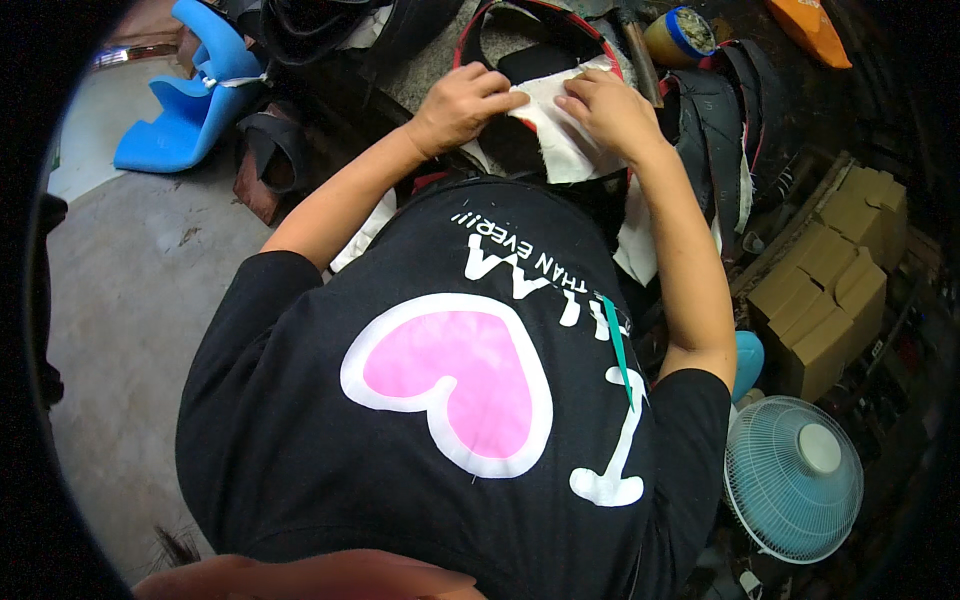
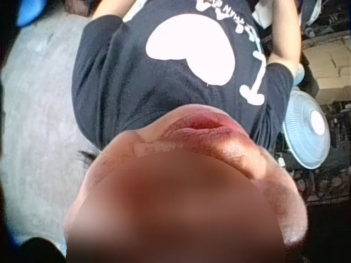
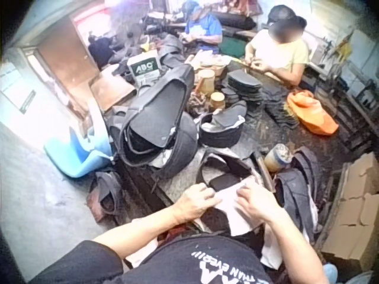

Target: The person repeatedly places a white paper template inside a black shoe upper and trims the excess material along the template edge using scissors. The person flips and repositions the shoe upper multiple times to trim different sections, then sets the trimmed piece aside and repeats the process with another shoe upper.

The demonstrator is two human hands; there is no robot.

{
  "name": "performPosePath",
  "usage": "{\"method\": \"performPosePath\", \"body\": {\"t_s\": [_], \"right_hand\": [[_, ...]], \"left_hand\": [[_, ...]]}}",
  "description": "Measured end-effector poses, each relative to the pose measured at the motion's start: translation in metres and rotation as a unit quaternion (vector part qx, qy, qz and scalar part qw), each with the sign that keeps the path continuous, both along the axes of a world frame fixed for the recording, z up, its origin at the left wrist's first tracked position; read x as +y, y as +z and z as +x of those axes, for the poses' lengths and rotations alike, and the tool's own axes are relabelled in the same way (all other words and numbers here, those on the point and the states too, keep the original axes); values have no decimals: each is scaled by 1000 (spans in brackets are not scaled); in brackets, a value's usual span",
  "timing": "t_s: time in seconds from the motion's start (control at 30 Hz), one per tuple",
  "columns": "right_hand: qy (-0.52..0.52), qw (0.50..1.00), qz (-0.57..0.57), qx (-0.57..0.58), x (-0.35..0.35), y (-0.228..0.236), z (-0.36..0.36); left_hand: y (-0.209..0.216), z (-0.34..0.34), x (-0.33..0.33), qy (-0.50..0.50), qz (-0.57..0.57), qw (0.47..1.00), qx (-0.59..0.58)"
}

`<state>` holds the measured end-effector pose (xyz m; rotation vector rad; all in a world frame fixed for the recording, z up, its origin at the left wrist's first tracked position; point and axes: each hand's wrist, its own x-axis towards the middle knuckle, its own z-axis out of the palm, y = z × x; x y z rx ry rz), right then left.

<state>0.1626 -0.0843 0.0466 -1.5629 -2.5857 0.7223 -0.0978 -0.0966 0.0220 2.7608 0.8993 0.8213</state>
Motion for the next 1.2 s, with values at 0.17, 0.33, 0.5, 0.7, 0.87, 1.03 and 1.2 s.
{"method": "performPosePath", "body": {"t_s": [0.17,0.33,0.5,0.7,0.87,1.03,1.2], "right_hand": [[-148,904,-275,291,13,47,51],[-89,788,-239,561,-3,71,72],[-220,764,-224,564,-12,65,39],[-213,727,-215,616,-13,56,18],[-218,862,-101,447,2,59,36],[-225,961,66,144,26,57,55],[-10,963,51,-266,16,26,32]], "left_hand": [[60,-2,32,66,-14,983,-169],[82,6,48,-11,-395,845,-361],[98,-9,71,-170,-662,682,-261],[116,-1,75,-76,-669,735,-76],[115,1,73,-50,-420,898,-122],[94,-19,87,51,-277,947,-156],[72,-18,95,176,-317,928,-84]]}}
